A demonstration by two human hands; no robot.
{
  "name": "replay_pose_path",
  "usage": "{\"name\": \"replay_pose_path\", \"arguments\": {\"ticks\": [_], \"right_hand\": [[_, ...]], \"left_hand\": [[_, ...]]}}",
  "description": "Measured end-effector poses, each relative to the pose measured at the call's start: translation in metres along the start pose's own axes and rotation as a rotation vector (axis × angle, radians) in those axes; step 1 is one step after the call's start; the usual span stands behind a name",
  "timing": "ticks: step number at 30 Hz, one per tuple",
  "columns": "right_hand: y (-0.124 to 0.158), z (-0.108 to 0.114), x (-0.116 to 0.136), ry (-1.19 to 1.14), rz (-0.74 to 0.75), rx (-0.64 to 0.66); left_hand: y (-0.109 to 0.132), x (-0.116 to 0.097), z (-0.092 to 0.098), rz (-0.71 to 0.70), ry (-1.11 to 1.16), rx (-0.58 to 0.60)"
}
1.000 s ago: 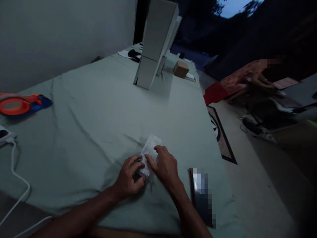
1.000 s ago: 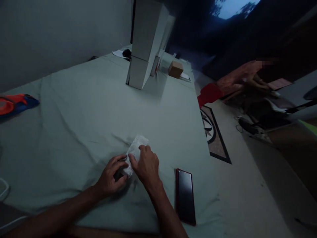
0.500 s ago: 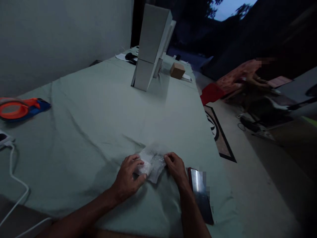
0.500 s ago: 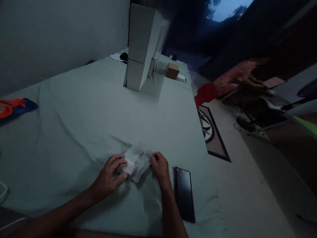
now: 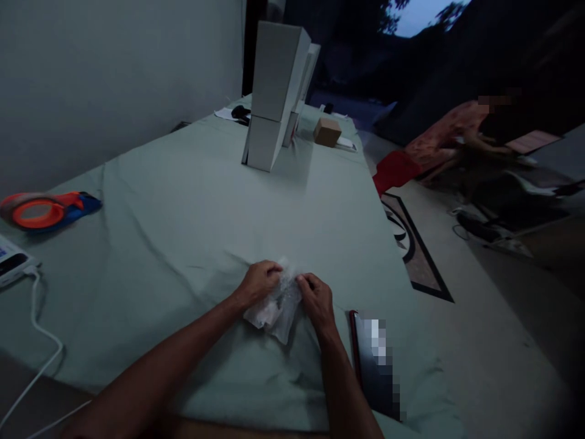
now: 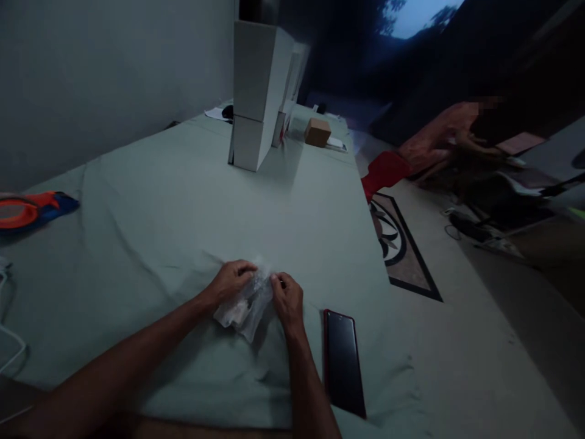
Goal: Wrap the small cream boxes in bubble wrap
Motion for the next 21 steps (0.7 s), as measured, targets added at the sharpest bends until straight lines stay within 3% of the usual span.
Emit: {"name": "replay_pose_path", "arguments": {"ticks": [5, 9, 11, 13, 15, 18, 21], "right_hand": [[0.005, 0.001, -0.018, -0.2, -0.075, -0.046], [0.004, -0.004, -0.02, -0.312, -0.088, -0.034], [0.004, -0.006, -0.02, -0.344, -0.084, -0.022], [0.003, -0.006, -0.019, -0.361, -0.072, -0.013], [0.003, -0.005, -0.019, -0.366, -0.059, -0.007], [0.003, -0.004, -0.021, -0.366, -0.059, 0.006], [0.004, -0.005, -0.023, -0.369, -0.078, 0.012]], "left_hand": [[-0.005, 0.02, 0.018, 0.103, -0.034, -0.13], [0.006, 0.006, 0.032, 0.071, -0.112, -0.207], [0.013, -0.01, 0.029, 0.03, -0.173, -0.207], [0.017, -0.026, 0.016, -0.039, -0.381, -0.13], [0.017, -0.031, 0.002, -0.024, -0.438, -0.048], [0.01, -0.02, -0.003, 0.098, -0.283, -0.044], [-0.001, 0.002, 0.015, 0.171, -0.164, -0.096]]}}
Point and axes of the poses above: each hand's wrist, its own y-axis away from the middle knuckle, its own z-axis out of the back of the hand, x = y × z, the point moved 5 cm from there along -y, towards the middle knuckle, and after that the axes turned 4 degrees about x, right-handed, at the moved point
